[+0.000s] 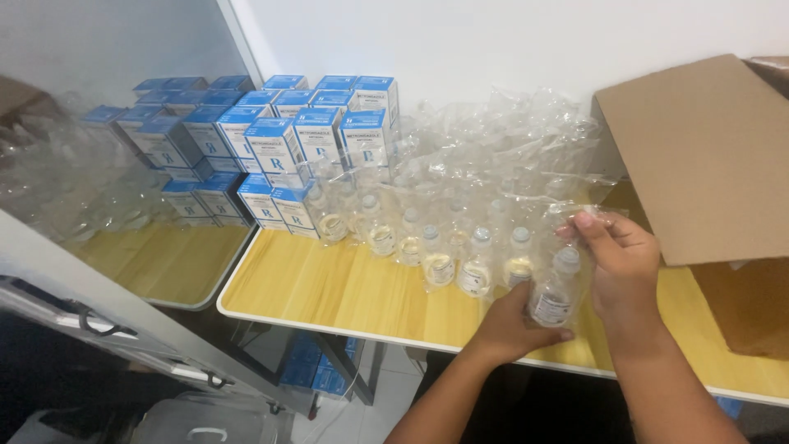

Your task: The person repeatedly takes small, clear plastic bottles wrapped in bubble wrap from a cardboard box and places them on a yellow table. The bottles are arranged in rows next to stacks of blue and white boxes. The person handles the bottles by hand, moving them from the box to the table.

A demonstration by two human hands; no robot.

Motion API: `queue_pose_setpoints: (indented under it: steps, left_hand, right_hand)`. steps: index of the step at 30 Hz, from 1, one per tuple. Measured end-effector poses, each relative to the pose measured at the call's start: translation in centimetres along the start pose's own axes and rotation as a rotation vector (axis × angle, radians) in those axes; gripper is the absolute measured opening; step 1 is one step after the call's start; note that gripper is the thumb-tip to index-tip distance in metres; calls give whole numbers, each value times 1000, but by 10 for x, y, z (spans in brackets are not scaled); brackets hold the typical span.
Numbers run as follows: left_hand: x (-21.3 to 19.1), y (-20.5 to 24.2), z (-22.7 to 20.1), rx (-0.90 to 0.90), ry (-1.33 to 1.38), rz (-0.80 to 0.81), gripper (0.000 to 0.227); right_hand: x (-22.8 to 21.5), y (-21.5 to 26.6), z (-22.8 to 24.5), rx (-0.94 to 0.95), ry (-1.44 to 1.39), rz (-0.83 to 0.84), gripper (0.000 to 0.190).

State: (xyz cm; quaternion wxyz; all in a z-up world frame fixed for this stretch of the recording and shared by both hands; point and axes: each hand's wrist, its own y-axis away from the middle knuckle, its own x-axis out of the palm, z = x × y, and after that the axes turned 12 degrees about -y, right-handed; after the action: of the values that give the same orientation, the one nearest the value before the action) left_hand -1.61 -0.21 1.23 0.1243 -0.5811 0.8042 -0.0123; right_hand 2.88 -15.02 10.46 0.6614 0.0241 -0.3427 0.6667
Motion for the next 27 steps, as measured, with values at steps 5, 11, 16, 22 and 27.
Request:
queue_pose_setpoints:
  steps: [5,11,16,22,27]
  left_hand:
    - [1,0,10,128,165,-21,77]
    - [-1,1,8,102,133,-2,74]
    - [2,1,11,119,210,14,75]
    - [-4,14,-12,43,-13,-31,71]
    - [-10,31,-15,-67,-171,-66,68]
  right_hand:
    - [8,5,-4,75,93,-14,11]
    - [11,6,11,-14,114,-7,9]
    - [17,10,17,-30,134,-10,11]
    - [17,12,15,-28,183,-28,21]
    - [23,19,8,59,188,-5,36]
